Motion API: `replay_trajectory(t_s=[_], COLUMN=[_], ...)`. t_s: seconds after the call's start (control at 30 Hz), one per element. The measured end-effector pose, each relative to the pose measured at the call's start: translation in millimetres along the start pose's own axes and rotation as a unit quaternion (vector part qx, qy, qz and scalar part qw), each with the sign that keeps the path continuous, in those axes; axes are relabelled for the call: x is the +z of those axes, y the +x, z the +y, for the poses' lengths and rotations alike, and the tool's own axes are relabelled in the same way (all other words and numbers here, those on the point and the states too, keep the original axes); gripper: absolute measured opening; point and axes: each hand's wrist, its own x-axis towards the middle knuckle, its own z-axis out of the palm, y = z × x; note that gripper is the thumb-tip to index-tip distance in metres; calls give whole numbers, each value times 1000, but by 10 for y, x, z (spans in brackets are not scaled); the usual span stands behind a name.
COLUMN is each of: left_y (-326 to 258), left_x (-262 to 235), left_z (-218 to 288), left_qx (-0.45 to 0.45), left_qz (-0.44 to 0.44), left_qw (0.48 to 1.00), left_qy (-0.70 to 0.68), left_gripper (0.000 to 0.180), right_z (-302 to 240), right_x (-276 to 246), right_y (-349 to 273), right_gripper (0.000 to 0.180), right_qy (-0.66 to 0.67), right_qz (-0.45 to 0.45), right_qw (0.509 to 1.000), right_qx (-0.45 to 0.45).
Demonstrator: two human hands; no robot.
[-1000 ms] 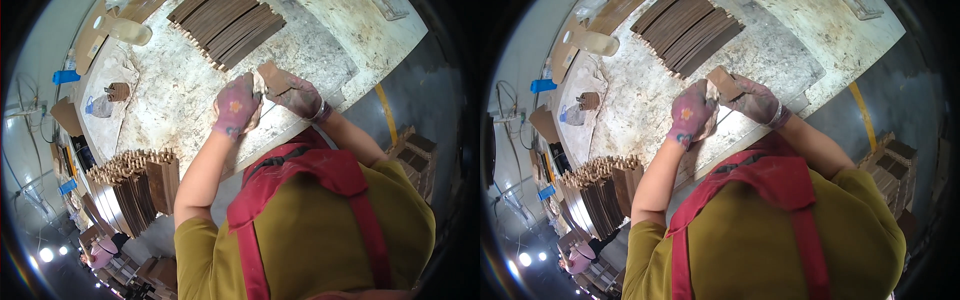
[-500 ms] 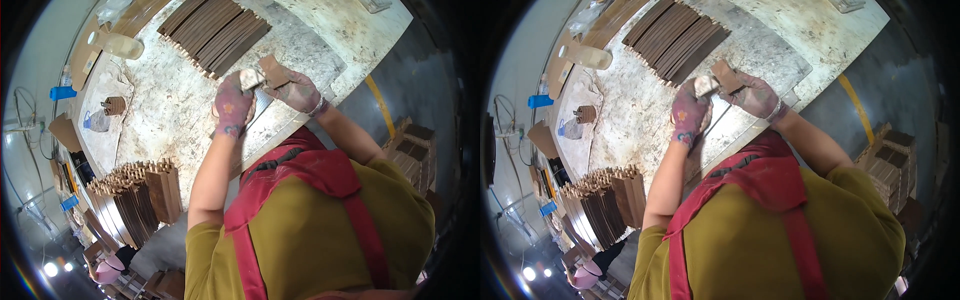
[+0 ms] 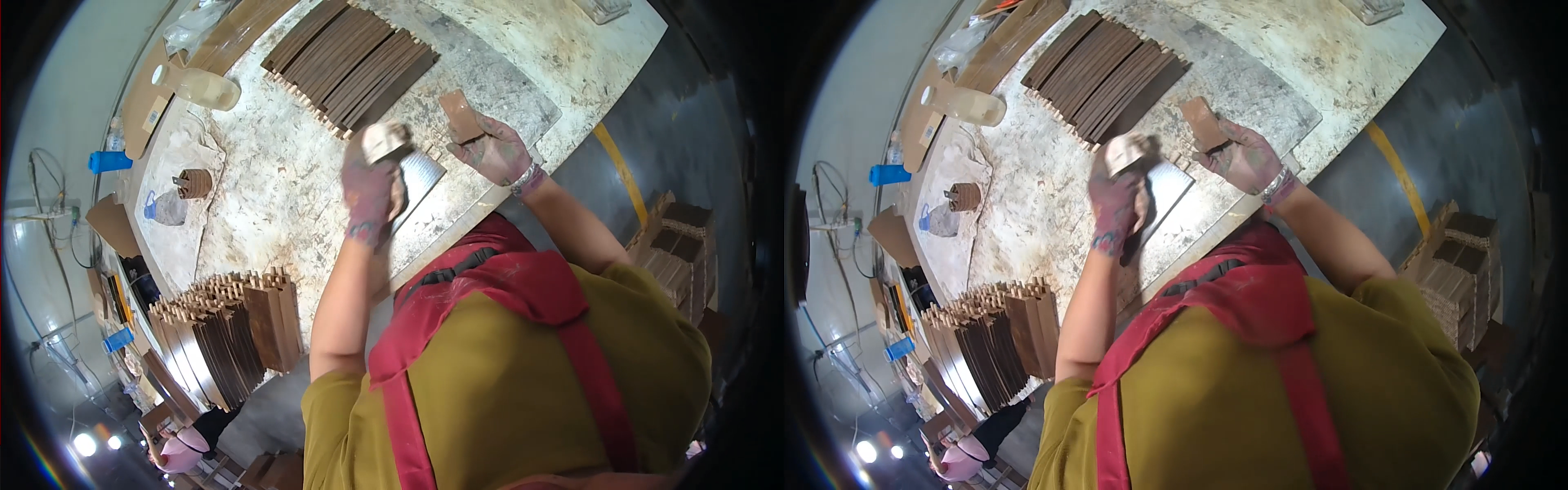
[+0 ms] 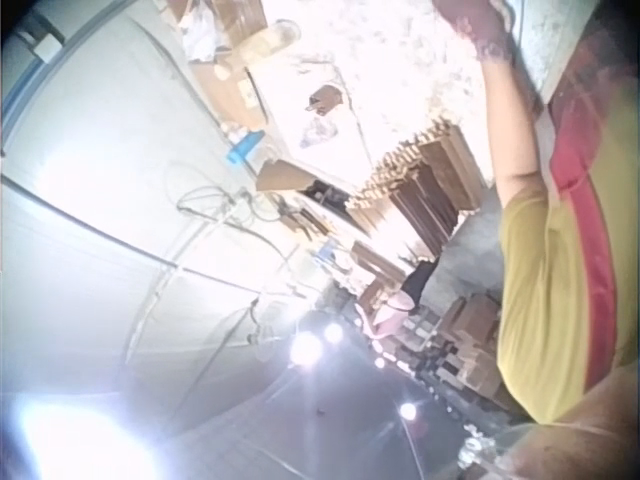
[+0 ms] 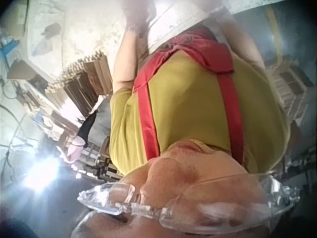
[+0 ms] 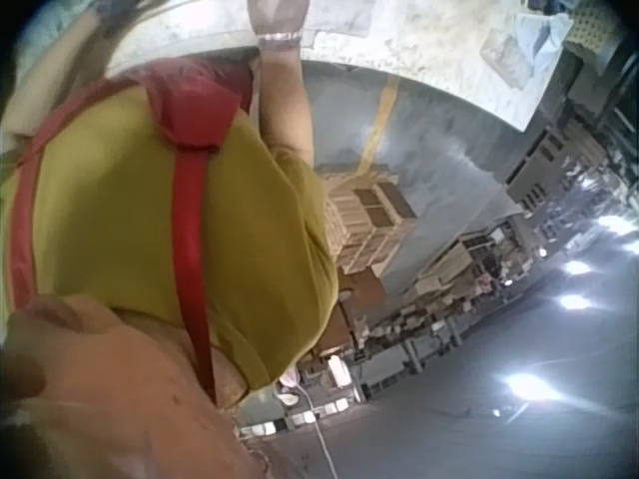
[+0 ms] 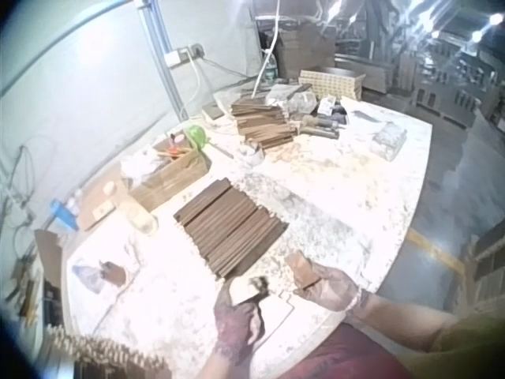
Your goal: The person assembles wooden furniture components at a workbench by wiping surfaces with a cloth, handling small wooden blocks, and fitting wooden panels together.
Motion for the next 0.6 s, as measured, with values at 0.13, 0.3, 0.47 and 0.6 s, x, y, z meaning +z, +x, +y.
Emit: replay_trajectory(t_s=[0.13,0.3,0.47,0.6], left_y=[-23,124,-417,-698], left_x=[-621,-1304,-977,-359], left_z=[-102,110,191,155], left_qx=[99,270,296,213], left_qz=[154,235,61,-41], left_qw=[983,788,873,849], left_qy=[24,501,382,481], left_gripper=[60,62,39,63], right_z=[-8,-15,4,436], right_x=[-120,-91,-53,219], right_y=[16,48,76,178], right_gripper=[40,40,34,30], right_qy=[-28,-38,-17,-267], right_qz=[-62,-71,-46,-78], right_qw=[998,997,999,955], right_qx=[-12,0,10,-105])
